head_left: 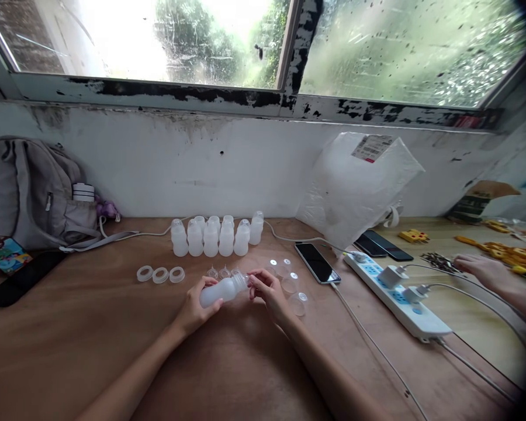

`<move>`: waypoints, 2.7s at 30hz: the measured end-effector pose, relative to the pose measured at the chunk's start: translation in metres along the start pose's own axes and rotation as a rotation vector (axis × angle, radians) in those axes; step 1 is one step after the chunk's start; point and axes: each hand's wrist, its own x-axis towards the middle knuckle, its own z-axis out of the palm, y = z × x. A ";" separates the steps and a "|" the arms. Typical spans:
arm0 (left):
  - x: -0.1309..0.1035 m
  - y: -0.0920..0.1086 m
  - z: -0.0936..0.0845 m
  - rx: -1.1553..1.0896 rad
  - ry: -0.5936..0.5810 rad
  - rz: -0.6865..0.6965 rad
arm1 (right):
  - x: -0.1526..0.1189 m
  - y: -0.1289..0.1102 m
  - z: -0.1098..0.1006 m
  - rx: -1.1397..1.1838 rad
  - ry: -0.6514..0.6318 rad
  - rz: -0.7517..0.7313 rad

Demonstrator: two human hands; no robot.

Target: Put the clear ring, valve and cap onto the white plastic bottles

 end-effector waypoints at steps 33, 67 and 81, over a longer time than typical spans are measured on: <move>0.005 -0.008 -0.007 -0.282 -0.170 -0.101 | -0.002 0.001 -0.003 -0.405 -0.053 -0.070; -0.014 0.025 0.024 -0.382 0.001 -0.225 | -0.019 -0.017 0.023 -0.127 -0.032 -0.093; -0.031 0.035 0.033 -0.168 -0.034 -0.041 | -0.030 -0.018 0.041 0.063 0.022 0.002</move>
